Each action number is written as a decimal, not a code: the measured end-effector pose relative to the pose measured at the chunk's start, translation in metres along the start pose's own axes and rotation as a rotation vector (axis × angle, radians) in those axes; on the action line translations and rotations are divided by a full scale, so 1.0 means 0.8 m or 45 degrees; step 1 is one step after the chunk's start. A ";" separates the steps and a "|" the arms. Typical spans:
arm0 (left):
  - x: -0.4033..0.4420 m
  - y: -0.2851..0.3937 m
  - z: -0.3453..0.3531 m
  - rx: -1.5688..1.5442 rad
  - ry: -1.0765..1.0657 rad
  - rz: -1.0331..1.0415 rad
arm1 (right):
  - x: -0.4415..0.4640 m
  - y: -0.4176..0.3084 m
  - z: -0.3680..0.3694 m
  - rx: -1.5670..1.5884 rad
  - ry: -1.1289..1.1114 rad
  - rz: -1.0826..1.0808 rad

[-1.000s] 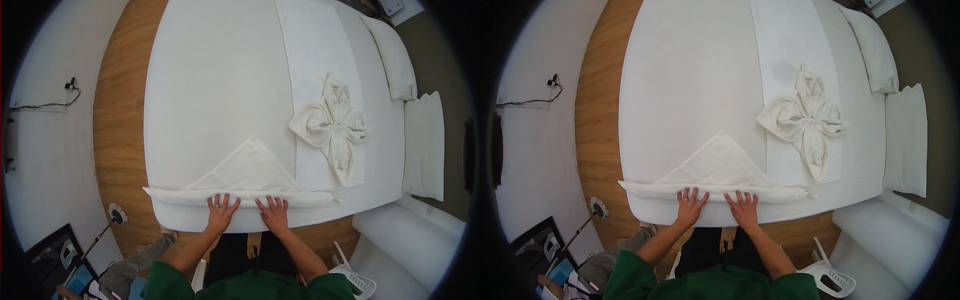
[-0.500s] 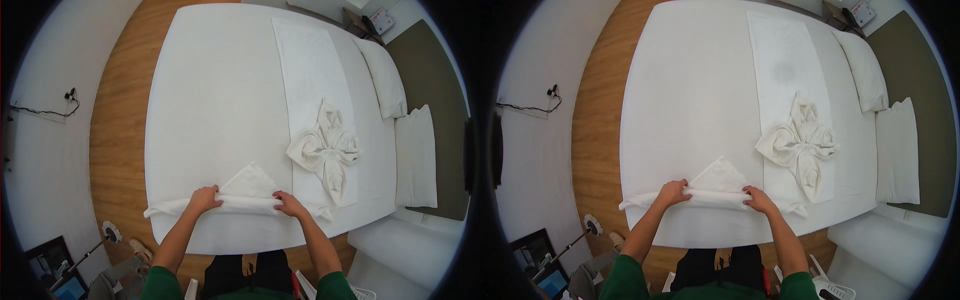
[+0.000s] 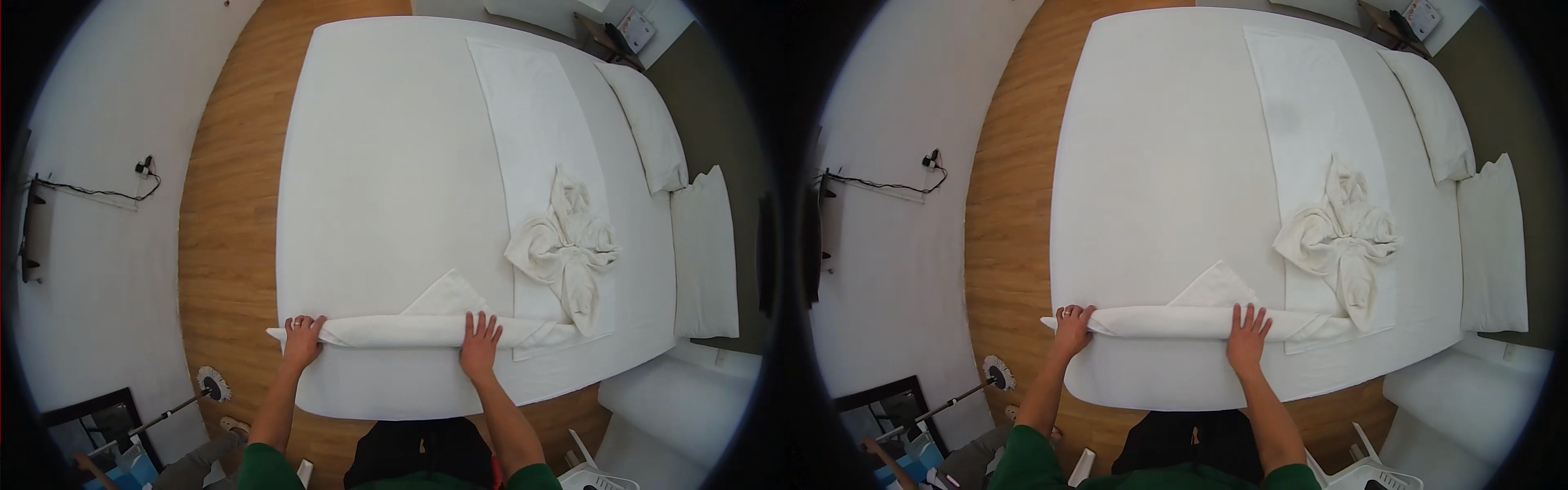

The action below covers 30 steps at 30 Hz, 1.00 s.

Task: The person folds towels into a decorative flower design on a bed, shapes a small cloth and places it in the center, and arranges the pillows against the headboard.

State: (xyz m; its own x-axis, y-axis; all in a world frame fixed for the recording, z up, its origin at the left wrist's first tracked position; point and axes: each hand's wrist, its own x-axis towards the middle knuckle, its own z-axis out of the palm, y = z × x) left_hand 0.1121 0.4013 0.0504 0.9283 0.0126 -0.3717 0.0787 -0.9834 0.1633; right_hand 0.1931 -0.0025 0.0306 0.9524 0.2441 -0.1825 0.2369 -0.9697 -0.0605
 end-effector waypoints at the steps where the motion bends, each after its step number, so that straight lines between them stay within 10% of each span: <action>1: -0.010 -0.013 0.006 0.032 -0.122 -0.084 | 0.008 0.012 0.024 -0.138 0.107 -0.042; 9: -0.159 0.004 -0.065 -0.541 -0.237 -0.022 | -0.033 0.028 -0.049 0.146 -0.332 -0.154; 16: -0.271 -0.119 0.021 -0.401 -0.548 -0.252 | -0.148 -0.126 0.027 -0.008 -0.076 -0.021; 22: -0.299 -0.107 -0.099 -0.318 -0.626 -0.282 | -0.248 -0.301 0.025 0.328 0.020 0.233; 26: -0.322 -0.076 -0.176 -0.411 -0.089 -0.133 | -0.261 -0.372 0.035 0.522 0.117 0.319; 30: -0.290 -0.067 -0.195 -0.304 -0.549 -0.208 | -0.241 -0.422 0.040 0.608 0.407 0.409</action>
State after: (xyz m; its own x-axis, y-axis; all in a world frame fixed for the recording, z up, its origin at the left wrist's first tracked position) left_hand -0.0505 0.4793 0.2703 0.6669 0.0370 -0.7442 0.3372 -0.9056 0.2571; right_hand -0.0768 0.2785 0.0546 0.9891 -0.1438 0.0318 -0.1095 -0.8625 -0.4940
